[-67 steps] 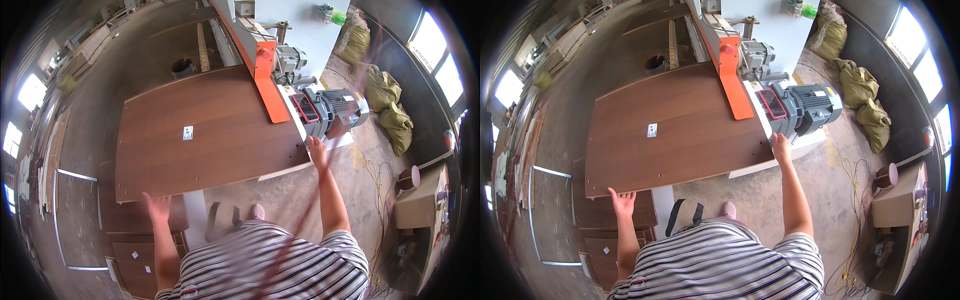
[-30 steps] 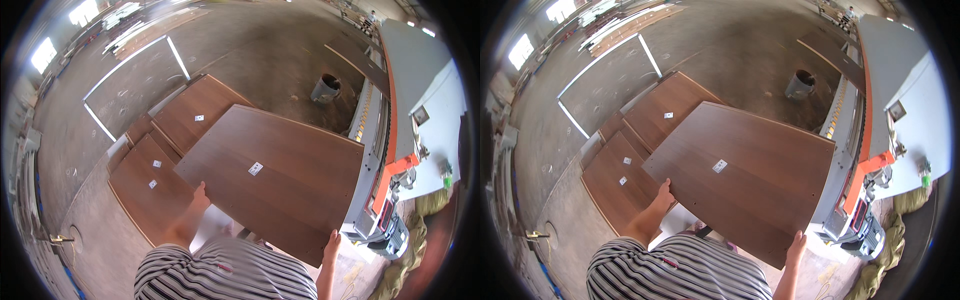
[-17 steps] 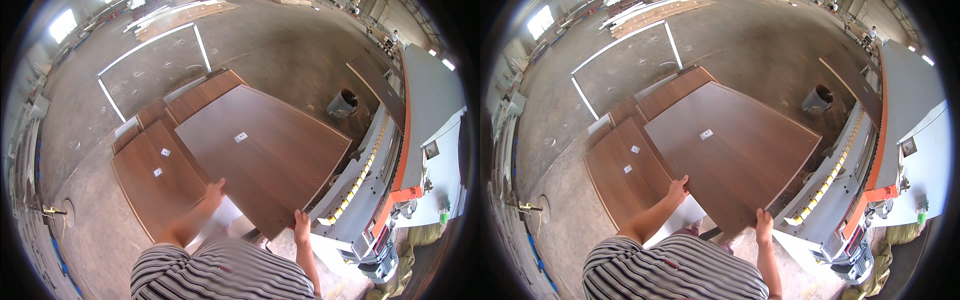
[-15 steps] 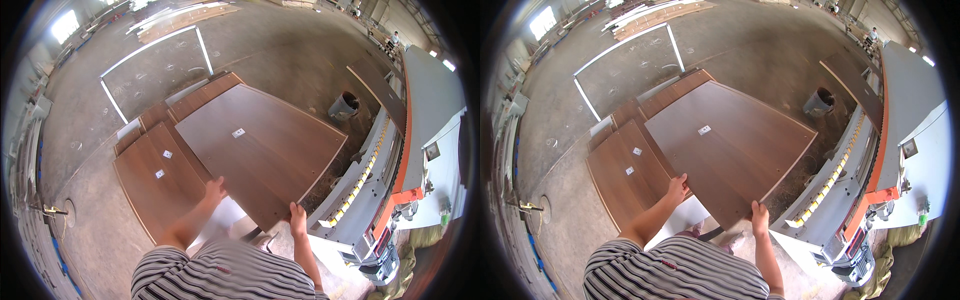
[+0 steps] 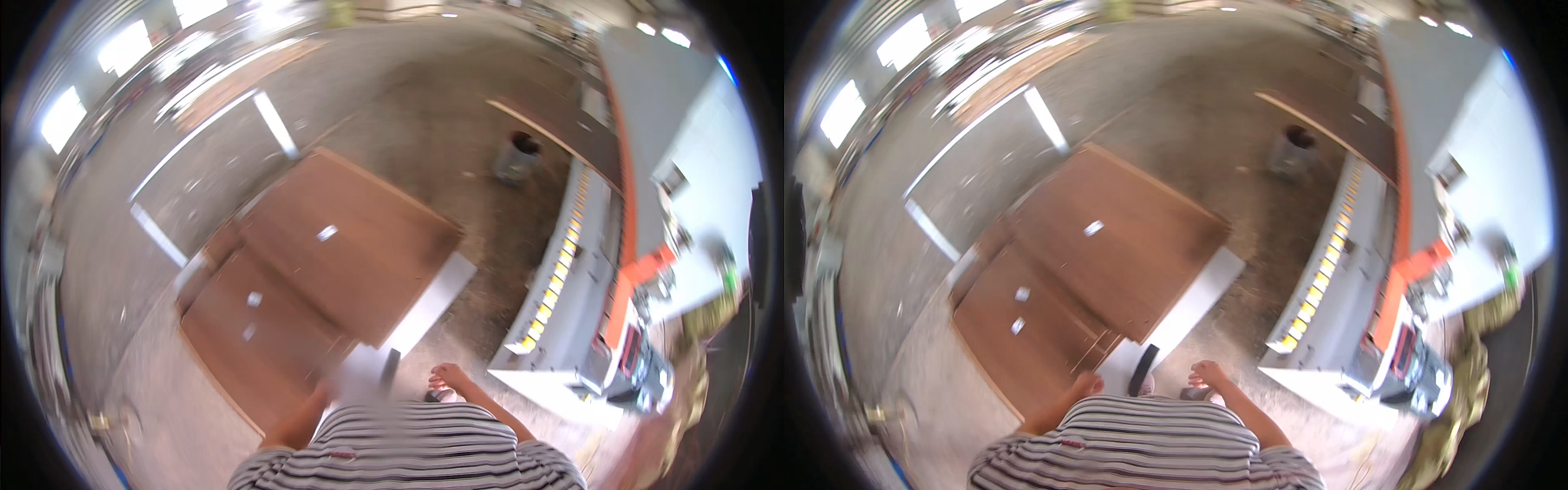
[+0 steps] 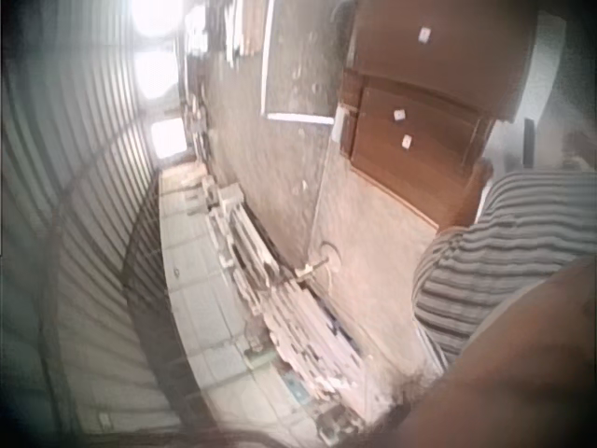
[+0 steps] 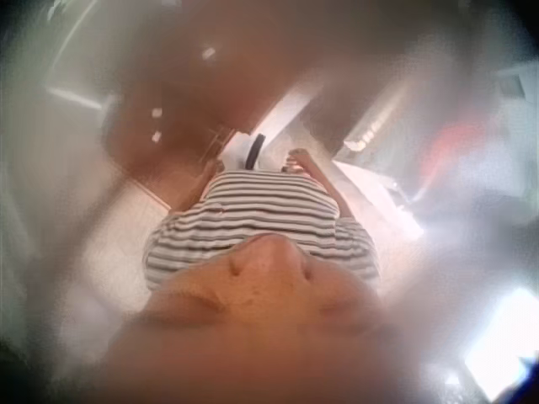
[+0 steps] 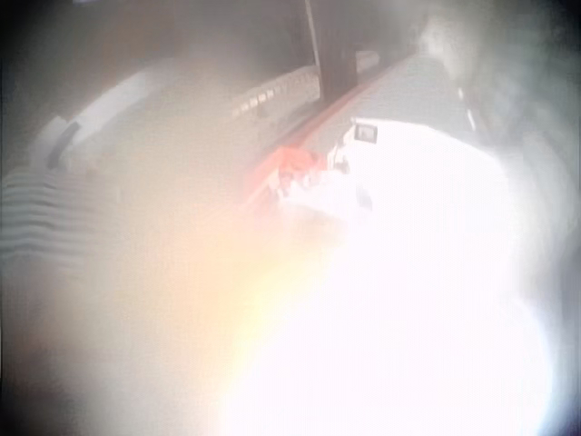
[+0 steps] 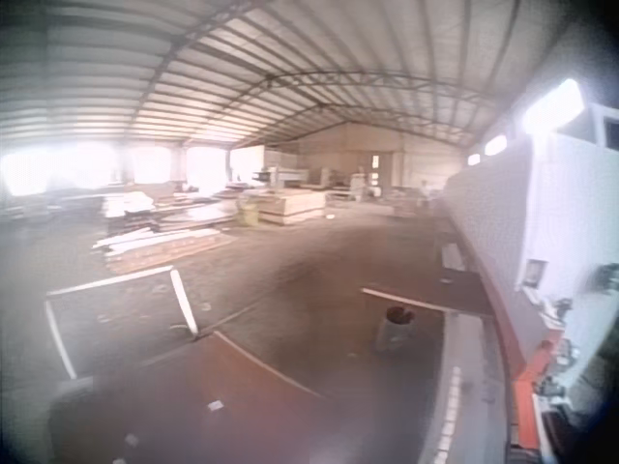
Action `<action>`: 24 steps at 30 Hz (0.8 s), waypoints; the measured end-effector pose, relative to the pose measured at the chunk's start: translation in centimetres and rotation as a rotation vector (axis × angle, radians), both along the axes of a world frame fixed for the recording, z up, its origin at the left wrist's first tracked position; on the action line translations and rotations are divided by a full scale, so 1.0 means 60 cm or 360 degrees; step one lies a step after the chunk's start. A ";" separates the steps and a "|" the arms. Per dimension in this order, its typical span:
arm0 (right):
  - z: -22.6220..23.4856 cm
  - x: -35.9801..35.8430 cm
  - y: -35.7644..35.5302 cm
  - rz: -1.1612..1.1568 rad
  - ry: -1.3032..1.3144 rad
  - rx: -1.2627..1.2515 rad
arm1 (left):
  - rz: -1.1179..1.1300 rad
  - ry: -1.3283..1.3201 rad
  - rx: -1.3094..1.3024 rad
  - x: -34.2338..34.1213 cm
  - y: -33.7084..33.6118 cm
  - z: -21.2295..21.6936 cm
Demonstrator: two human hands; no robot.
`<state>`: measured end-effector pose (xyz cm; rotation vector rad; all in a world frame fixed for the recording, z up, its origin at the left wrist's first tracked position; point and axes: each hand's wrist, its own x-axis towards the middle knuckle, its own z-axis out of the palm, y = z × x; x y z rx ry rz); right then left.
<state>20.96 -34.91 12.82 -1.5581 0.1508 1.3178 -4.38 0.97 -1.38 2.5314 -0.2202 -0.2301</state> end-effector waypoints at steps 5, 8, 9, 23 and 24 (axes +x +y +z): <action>-0.149 -0.023 -0.127 0.1166 -0.1470 -0.0426 | 0.0544 0.0664 -0.0338 -0.022 -0.045 -0.020; -0.167 -0.040 -0.212 0.1371 -0.1755 -0.0752 | 0.0489 0.0700 -0.0501 0.093 -0.062 0.068; -0.141 -0.032 -0.214 0.1417 -0.1635 -0.0827 | 0.0488 0.0699 -0.0522 0.114 -0.063 0.092; -0.183 -0.105 -0.440 0.0514 -0.0895 -0.1133 | 0.0533 0.0653 -0.0631 0.283 -0.208 0.214; -0.185 -0.115 -0.456 0.0636 -0.0899 -0.1183 | 0.0558 0.0690 -0.0651 0.285 -0.222 0.221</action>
